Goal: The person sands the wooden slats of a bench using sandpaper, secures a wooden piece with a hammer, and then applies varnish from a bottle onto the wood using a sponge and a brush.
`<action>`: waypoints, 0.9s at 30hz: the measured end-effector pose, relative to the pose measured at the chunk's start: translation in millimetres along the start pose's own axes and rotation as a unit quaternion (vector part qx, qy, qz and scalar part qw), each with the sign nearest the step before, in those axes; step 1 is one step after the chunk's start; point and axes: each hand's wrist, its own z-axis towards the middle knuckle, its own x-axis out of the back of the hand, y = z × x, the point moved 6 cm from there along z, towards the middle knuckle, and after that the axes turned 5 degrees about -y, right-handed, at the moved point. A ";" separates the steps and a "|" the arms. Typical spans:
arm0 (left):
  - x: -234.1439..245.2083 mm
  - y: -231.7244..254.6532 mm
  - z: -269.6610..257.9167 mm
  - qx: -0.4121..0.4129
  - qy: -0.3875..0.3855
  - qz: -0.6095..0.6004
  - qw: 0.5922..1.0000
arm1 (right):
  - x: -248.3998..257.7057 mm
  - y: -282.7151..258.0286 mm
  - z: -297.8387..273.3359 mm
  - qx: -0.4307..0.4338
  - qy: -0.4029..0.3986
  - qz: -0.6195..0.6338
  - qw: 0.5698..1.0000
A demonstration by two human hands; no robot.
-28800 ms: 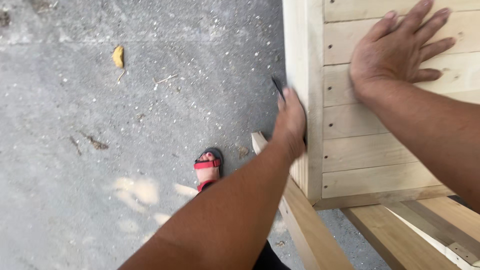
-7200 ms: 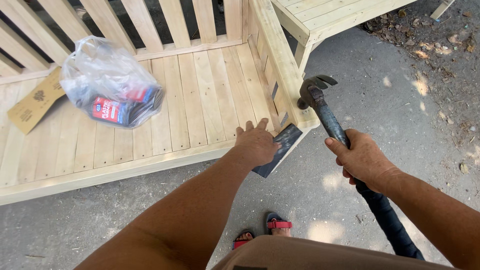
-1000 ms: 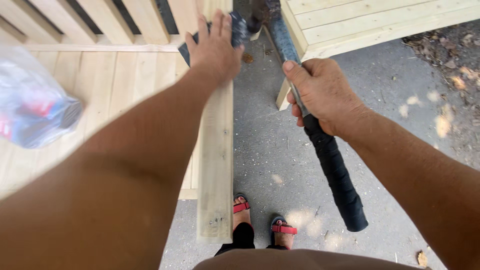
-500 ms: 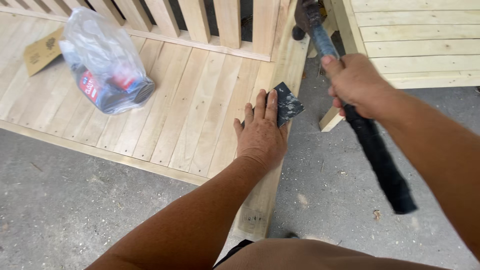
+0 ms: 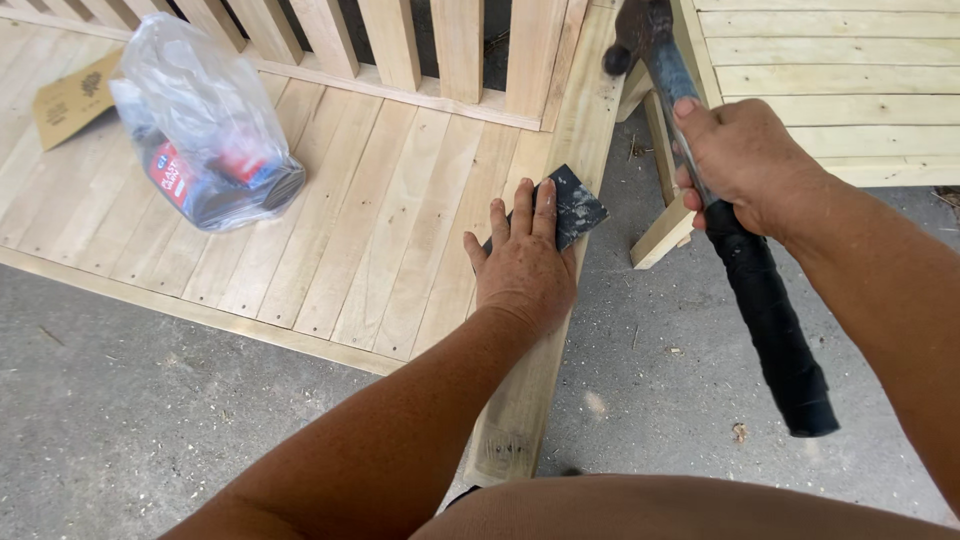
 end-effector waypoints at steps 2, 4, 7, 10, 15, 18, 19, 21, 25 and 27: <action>2.7 -1.7 8.0 -0.009 0.021 0.004 1.000 | 11.0 -2.3 -6.8 0.016 0.021 0.018 0.999; 5.7 -0.9 19.8 -0.007 0.021 0.012 1.000 | 18.9 -18.9 -11.2 0.127 0.069 0.012 0.989; 9.1 6.6 28.2 -0.030 0.060 0.036 0.997 | 2.8 -8.3 -1.5 0.068 0.044 -0.015 0.997; 9.3 17.8 26.6 -0.085 0.083 0.091 0.989 | -12.5 9.2 1.6 0.026 -0.008 -0.072 0.997; 9.9 26.4 29.3 -0.122 0.013 0.124 0.985 | -0.7 34.5 -6.6 -0.034 0.018 0.071 0.997; 27.7 38.7 61.5 -0.103 0.010 0.137 0.985 | -7.9 40.9 -18.4 -0.021 0.030 0.109 0.993; 32.9 48.8 77.1 -0.101 0.014 0.156 0.982 | -5.2 44.3 -22.5 -0.018 0.034 0.129 0.991; 46.6 59.8 112.4 -0.082 0.034 0.144 0.986 | -7.9 49.9 -25.7 -0.008 0.035 0.147 0.988; 67.1 72.7 171.2 -0.091 0.066 0.112 0.987 | -11.1 60.9 -32.9 0.024 0.010 0.160 0.987; 71.9 70.4 183.1 -0.093 0.079 0.092 0.988 | -11.9 65.8 -36.6 0.017 0.011 0.159 0.987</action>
